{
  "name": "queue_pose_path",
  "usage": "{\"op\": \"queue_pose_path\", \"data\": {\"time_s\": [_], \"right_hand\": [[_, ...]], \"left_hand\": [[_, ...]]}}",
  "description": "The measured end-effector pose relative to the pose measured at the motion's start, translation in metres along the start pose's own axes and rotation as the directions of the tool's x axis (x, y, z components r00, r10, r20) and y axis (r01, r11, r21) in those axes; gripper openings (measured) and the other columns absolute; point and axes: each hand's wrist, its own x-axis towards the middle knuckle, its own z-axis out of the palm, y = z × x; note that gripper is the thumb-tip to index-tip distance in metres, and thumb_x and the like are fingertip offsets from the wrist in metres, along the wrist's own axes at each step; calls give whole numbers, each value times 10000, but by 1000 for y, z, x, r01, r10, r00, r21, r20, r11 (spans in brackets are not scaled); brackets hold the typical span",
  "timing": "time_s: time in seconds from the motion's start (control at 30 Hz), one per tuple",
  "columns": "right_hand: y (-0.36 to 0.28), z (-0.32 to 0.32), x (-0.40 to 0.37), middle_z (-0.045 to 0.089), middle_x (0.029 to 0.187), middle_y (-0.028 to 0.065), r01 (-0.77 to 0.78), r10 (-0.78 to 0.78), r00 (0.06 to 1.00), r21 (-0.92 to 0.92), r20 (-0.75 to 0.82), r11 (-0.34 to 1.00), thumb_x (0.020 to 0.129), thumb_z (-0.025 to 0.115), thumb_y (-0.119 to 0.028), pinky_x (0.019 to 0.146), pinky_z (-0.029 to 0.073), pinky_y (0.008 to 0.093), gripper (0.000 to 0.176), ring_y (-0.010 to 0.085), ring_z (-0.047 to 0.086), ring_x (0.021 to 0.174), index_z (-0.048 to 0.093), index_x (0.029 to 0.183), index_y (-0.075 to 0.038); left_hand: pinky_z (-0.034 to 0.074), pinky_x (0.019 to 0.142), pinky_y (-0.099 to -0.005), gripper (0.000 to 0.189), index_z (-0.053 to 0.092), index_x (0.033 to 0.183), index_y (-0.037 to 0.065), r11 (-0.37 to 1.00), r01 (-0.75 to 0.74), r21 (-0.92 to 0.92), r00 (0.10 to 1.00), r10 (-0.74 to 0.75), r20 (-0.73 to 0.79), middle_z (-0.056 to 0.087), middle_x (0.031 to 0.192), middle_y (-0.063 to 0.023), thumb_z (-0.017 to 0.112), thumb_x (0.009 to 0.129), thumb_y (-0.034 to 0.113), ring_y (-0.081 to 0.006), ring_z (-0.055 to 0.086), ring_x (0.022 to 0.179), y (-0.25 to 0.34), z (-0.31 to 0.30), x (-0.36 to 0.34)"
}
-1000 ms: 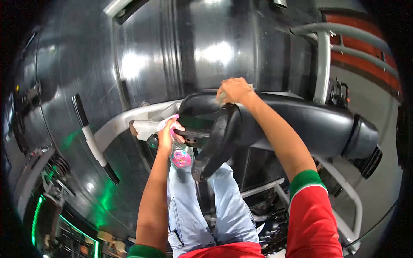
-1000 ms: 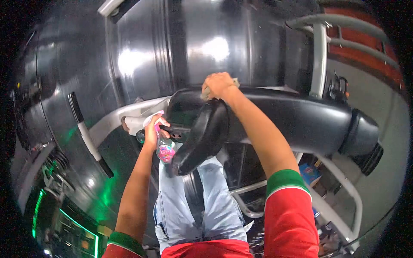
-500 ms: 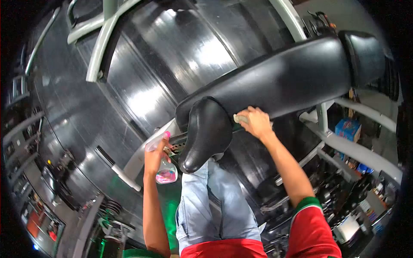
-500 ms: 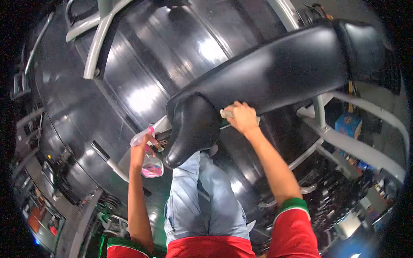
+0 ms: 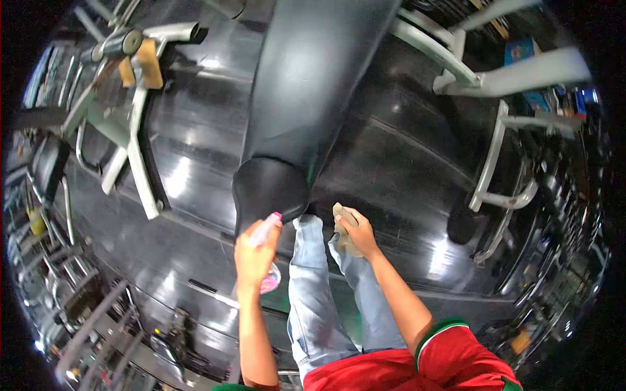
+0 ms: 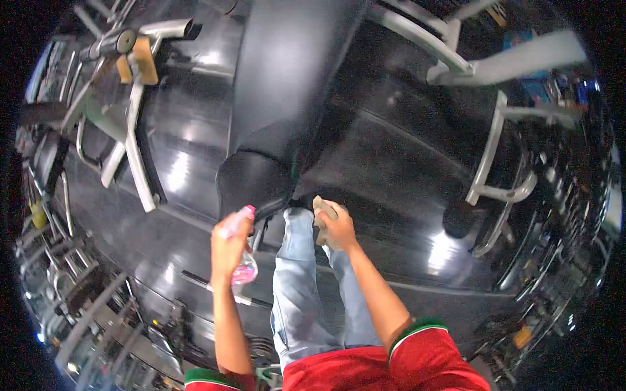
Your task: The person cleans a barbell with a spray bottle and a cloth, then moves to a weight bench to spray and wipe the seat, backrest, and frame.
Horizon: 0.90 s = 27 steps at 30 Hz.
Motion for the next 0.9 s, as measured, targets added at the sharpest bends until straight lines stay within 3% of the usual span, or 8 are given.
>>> {"op": "queue_pose_path", "data": {"time_s": [0.13, 0.2, 0.23, 0.33, 0.47, 0.6, 0.7, 0.9], "right_hand": [[9, -20, -9, 679, 1170, 137, -28, 32, 999, 121, -33, 992, 885, 718, -374, 956, 471, 346, 484, 226, 635, 1099, 653, 1234, -44], [24, -25, -6, 692, 1153, 122, 17, -8, 997, 118, -79, 993, 884, 724, -353, 946, 478, 331, 486, 205, 645, 1079, 641, 1253, -47], [29, -31, -8, 693, 1155, 118, 12, -2, 997, 130, -79, 991, 882, 726, -349, 943, 481, 329, 487, 200, 646, 1075, 641, 1256, -50], [61, -39, -10, 702, 1095, 81, 6, 5, 988, 69, -157, 998, 864, 750, -325, 882, 507, 314, 491, 177, 660, 993, 641, 1265, -66], [122, -40, -10, 710, 1059, 81, -88, 116, 981, 171, -157, 981, 859, 750, -347, 813, 517, 292, 487, 153, 666, 936, 649, 1253, -79], [181, -24, -3, 701, 1080, 87, -96, 113, 970, 87, -214, 992, 870, 737, -397, 856, 504, 307, 500, 165, 662, 966, 649, 1242, -74], [223, 3, 4, 696, 1108, 93, -118, 147, 969, 150, -197, 982, 875, 734, -397, 874, 500, 306, 510, 164, 655, 998, 636, 1260, -77], [213, 67, 7, 683, 1135, 126, -141, 191, 968, 275, -162, 951, 890, 715, -399, 892, 492, 324, 536, 213, 641, 1046, 606, 1273, -39]], "left_hand": [[459, 476, -306, 329, 677, 857, 21, 1000, 20, 20, 1000, -20, -9, 621, 698, -39, 639, 969, 328, -95, 570, 539, -12, 55, -25], [487, 640, -424, 324, 650, 848, 10, 984, -148, 100, 980, 159, -118, 652, 753, -170, 632, 952, 316, -340, 660, 683, -40, 88, -32], [482, 694, -448, 301, 646, 853, -2, 963, -161, 214, 974, 190, -122, 652, 825, -203, 638, 943, 285, -383, 645, 795, -48, 100, -35], [483, 698, -435, 240, 642, 856, 18, 978, -138, 157, 975, 162, -153, 622, 808, -161, 648, 935, 245, -340, 632, 760, -90, 139, -31], [499, 720, -435, 199, 623, 917, 34, 914, -305, 267, 919, 356, -168, 621, 860, -155, 648, 931, 230, -355, 632, 786, -144, 175, 4], [498, 736, -448, 233, 620, 914, 30, 970, -134, 200, 960, 178, -216, 632, 871, -174, 633, 942, 260, -375, 632, 804, -162, 192, 35], [498, 711, -464, 266, 640, 879, 10, 926, -241, 290, 906, 321, -274, 654, 853, -194, 629, 941, 268, -394, 640, 769, -188, 196, 59], [483, 640, -438, 273, 615, 810, -6, 940, -229, 252, 934, 285, -215, 615, 744, -193, 631, 934, 237, -359, 638, 673, -201, 184, 70]]}}
